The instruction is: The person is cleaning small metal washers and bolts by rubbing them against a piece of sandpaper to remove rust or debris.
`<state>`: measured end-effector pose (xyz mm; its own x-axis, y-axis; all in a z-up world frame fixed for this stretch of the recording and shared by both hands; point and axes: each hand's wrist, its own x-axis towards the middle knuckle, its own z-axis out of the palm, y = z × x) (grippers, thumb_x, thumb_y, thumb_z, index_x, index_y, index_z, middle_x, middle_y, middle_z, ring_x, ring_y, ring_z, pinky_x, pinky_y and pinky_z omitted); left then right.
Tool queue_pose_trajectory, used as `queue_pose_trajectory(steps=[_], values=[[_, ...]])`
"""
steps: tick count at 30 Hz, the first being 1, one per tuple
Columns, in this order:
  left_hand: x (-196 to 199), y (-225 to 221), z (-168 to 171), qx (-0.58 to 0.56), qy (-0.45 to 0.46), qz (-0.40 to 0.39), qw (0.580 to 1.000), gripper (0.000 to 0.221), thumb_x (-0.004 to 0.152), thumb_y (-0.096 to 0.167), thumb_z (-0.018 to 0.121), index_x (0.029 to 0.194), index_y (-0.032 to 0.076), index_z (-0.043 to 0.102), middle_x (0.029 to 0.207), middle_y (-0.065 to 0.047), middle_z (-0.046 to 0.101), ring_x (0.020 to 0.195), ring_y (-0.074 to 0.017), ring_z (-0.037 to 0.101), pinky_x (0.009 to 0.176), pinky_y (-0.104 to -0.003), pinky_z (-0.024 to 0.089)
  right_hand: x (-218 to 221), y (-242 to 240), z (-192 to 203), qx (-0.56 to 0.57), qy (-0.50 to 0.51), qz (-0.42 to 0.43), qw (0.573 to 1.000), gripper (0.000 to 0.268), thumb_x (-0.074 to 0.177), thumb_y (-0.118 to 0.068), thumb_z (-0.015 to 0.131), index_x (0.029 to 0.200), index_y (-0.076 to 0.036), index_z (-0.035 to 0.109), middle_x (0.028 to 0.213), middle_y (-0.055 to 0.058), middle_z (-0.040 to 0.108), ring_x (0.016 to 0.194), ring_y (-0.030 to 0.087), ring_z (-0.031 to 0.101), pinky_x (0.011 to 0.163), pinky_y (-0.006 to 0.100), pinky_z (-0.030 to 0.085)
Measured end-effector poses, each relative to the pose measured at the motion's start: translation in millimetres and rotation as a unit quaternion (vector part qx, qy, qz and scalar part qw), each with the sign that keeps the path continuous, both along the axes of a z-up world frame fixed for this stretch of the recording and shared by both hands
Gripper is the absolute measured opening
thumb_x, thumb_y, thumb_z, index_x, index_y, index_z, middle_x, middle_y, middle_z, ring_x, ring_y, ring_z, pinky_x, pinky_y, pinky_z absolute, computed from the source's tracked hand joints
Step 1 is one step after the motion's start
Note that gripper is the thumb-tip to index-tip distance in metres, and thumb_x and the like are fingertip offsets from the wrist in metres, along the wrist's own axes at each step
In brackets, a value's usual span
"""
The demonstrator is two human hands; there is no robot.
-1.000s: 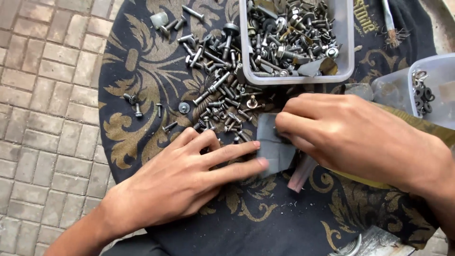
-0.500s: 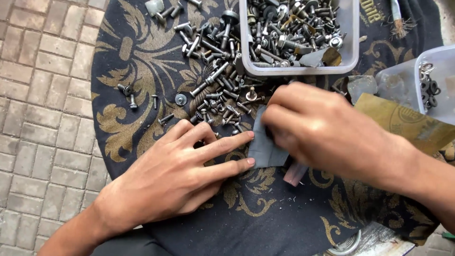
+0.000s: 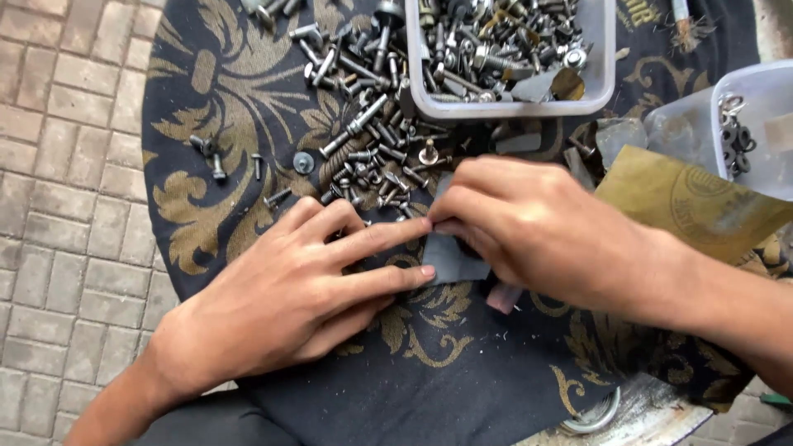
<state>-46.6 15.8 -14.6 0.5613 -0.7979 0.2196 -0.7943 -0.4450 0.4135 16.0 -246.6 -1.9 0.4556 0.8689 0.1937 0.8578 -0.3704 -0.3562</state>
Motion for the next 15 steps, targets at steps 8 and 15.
queue_pose_trajectory(steps=[8, 15], values=[[2.9, -1.2, 1.4, -0.007, -0.003, -0.003, 1.000, 0.037, 0.100, 0.025, 0.062, 0.136, 0.018, 0.062, 0.151, -0.009, 0.055, 0.094, -0.0291, 0.053, 0.082, -0.045, 0.043, 4.7, -8.0, 10.7, -0.035, -0.004, -0.050, 0.998, 0.018, 0.103, -0.014, 0.071, 0.091, -0.004, 0.061, 0.081, 0.008, 0.058, 0.069, 0.029, 0.059, 0.057, 0.044, 0.048], [25.9, -10.8, 19.5, -0.016, -0.145, 0.084, 0.986, 0.011, 0.104, 0.014, 0.074, 0.110, 0.005, 0.071, 0.100, -0.009, 0.064, 0.085, -0.0282, 0.056, 0.071, -0.041, 0.045, 5.7, -23.0, 29.7, -0.097, -0.068, -0.110, 0.987, 0.005, 0.103, -0.008, 0.071, 0.107, -0.010, 0.069, 0.096, 0.007, 0.068, 0.080, 0.030, 0.066, 0.066, 0.044, 0.051]])
